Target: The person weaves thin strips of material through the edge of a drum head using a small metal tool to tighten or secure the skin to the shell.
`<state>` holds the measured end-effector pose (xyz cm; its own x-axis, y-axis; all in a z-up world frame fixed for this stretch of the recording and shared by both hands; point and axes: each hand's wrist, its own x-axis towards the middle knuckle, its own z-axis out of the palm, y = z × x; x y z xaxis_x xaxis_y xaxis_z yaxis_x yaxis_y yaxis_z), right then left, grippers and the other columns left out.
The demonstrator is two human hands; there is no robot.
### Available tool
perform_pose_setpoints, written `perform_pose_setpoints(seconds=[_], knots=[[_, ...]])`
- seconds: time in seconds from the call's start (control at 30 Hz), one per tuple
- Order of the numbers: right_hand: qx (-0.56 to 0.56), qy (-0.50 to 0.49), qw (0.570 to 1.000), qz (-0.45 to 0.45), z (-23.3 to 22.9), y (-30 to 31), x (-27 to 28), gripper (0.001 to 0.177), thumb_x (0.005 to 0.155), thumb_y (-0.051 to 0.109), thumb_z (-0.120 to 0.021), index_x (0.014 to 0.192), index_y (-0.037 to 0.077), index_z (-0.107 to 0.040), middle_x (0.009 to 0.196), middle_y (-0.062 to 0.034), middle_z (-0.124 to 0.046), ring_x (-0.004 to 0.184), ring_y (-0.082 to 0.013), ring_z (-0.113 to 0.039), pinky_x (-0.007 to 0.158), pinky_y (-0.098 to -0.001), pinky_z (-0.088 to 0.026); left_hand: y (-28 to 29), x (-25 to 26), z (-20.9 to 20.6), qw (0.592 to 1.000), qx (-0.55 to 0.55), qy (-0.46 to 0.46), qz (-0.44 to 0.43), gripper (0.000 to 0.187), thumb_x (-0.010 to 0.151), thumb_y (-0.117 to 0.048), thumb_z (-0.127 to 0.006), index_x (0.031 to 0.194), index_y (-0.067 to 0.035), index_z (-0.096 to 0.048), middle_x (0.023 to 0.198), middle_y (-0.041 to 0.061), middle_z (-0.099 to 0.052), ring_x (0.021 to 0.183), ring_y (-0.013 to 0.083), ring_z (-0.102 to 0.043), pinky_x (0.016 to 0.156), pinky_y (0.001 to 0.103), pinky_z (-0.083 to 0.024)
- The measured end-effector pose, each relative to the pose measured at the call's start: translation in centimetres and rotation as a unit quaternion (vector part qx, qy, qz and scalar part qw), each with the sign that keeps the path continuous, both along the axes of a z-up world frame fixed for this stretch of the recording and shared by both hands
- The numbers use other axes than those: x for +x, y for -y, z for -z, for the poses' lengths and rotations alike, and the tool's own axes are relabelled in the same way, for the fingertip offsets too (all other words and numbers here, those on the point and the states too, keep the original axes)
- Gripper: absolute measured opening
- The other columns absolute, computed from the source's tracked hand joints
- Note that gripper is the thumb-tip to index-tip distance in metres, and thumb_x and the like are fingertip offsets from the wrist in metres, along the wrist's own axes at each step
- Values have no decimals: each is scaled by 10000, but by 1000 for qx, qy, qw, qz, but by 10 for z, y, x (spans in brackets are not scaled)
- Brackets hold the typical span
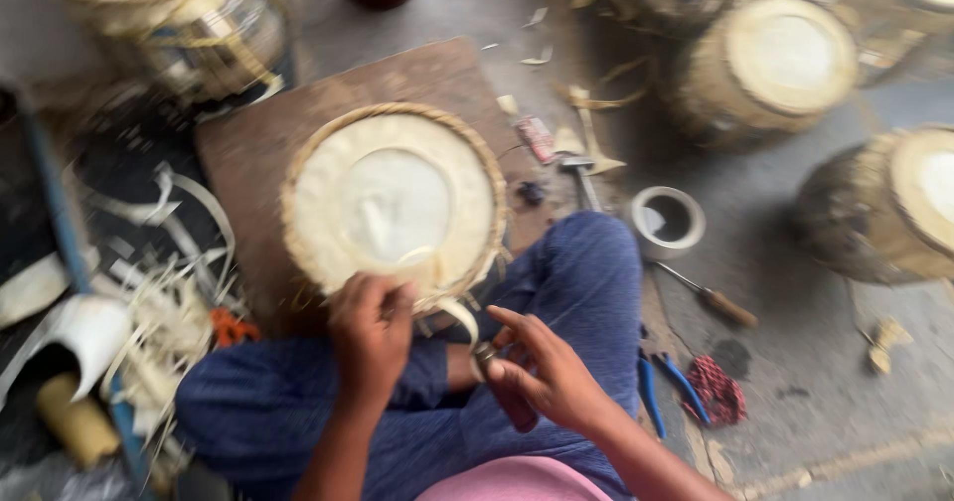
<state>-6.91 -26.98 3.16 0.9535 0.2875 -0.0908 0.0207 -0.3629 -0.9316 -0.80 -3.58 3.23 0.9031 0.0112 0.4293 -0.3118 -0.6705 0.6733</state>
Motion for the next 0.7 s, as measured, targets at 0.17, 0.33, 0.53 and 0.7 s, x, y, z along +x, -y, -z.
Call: perform_pose_setpoints(seconds=[0.17,0.33,0.53,0.7], knots=[[101,-244,964,44,29,-30,-26,643,919,313,-686,1488,149,-435,778,-40,-619,572,-116,-570,499,-269,-485,4,-6,1,999,-17,25,-20,193,917,-152,-726,856,-37,-583,946,108,-649,908,309,-627,853,448,-474],[151,-237,959,35,47,-30,-29,584,955,303,-656,1468,127,-439,748,-7,-576,516,-68,-528,428,-225,-426,3,-5,6,999,-9,32,-19,188,925,-147,-724,864,-36,-585,984,101,-652,957,294,-634,892,450,-481],[179,-240,954,30,50,-29,-29,593,960,312,-654,1478,122,-435,717,-5,-555,499,-68,-512,418,-226,-402,4,-3,8,999,5,40,-22,178,917,-131,-730,867,-45,-582,996,95,-656,977,298,-637,891,452,-470],[164,-245,955,26,48,-29,-28,598,958,330,-644,1483,133,-436,707,-2,-554,492,-66,-513,412,-224,-399,7,-1,10,999,16,34,-21,167,898,-125,-736,872,-65,-582,978,72,-658,972,271,-645,886,451,-452]])
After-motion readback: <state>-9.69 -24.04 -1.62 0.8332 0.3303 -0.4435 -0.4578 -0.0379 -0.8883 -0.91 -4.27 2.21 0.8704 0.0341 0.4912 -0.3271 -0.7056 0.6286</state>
